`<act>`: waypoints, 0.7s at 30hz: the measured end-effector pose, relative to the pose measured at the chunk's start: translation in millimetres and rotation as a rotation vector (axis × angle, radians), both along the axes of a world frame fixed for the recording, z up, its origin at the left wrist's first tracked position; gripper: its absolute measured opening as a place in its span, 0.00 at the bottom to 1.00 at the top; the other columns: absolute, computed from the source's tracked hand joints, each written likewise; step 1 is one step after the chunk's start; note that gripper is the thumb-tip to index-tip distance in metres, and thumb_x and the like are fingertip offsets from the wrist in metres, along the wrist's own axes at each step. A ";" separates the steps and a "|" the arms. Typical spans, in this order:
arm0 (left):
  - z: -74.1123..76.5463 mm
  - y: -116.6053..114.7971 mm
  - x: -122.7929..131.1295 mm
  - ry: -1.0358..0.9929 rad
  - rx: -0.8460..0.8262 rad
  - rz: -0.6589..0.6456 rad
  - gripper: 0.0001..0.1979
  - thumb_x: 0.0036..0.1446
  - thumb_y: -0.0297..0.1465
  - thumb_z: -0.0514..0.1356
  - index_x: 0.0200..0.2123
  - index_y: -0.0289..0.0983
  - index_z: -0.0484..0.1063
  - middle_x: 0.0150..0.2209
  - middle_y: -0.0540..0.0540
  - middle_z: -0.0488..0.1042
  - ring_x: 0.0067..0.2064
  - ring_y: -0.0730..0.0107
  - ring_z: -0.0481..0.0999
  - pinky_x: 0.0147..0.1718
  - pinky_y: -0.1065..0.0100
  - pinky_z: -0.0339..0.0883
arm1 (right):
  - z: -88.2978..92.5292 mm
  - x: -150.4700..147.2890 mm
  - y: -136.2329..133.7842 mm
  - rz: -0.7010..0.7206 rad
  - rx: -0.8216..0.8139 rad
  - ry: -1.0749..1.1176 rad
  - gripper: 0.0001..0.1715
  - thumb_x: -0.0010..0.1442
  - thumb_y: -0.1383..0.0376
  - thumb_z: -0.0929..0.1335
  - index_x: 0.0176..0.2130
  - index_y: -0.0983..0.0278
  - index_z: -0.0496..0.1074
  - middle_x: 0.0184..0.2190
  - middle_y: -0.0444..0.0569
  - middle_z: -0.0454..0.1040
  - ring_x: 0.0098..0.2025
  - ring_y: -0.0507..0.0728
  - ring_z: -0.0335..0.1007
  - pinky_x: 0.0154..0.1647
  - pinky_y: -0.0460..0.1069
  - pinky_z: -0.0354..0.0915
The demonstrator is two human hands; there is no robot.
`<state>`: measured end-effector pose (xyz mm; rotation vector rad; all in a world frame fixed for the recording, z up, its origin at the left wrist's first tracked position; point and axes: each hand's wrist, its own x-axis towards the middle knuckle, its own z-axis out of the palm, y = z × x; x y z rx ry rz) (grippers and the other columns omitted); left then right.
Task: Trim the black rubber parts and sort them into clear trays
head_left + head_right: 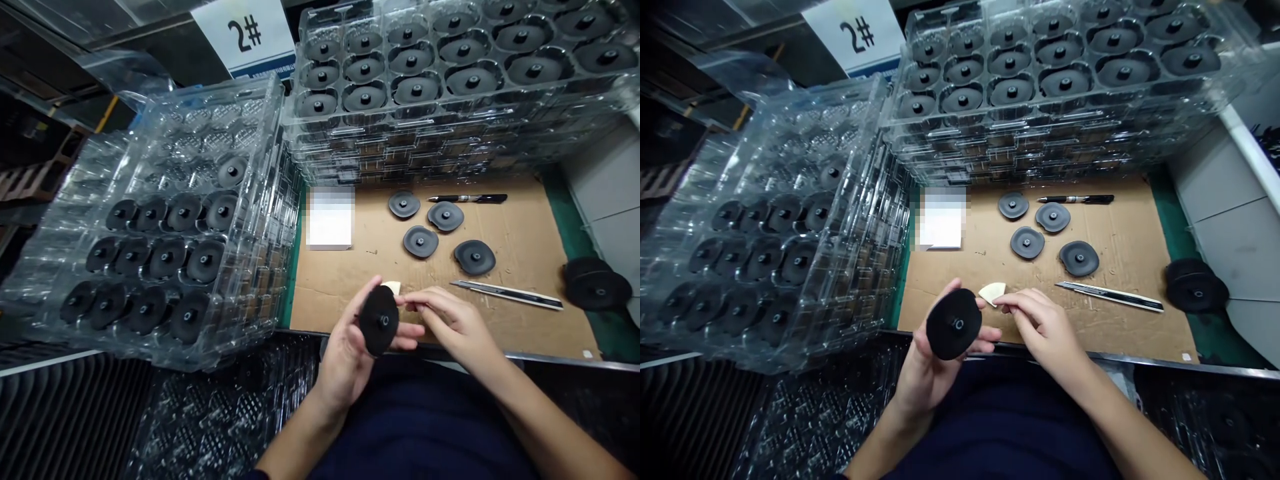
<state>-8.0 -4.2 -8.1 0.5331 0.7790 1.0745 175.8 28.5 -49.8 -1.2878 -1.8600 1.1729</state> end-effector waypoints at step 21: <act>-4.7 3.1 -2.7 0.622 0.425 -0.218 0.55 0.43 0.38 0.69 0.65 0.48 0.33 0.48 0.43 0.71 0.51 0.54 0.71 0.56 0.49 0.56 | 59.8 16.4 22.5 0.329 -0.682 0.450 0.16 0.55 0.64 0.71 0.45 0.62 0.73 0.30 0.45 0.75 0.33 0.49 0.70 0.37 0.44 0.66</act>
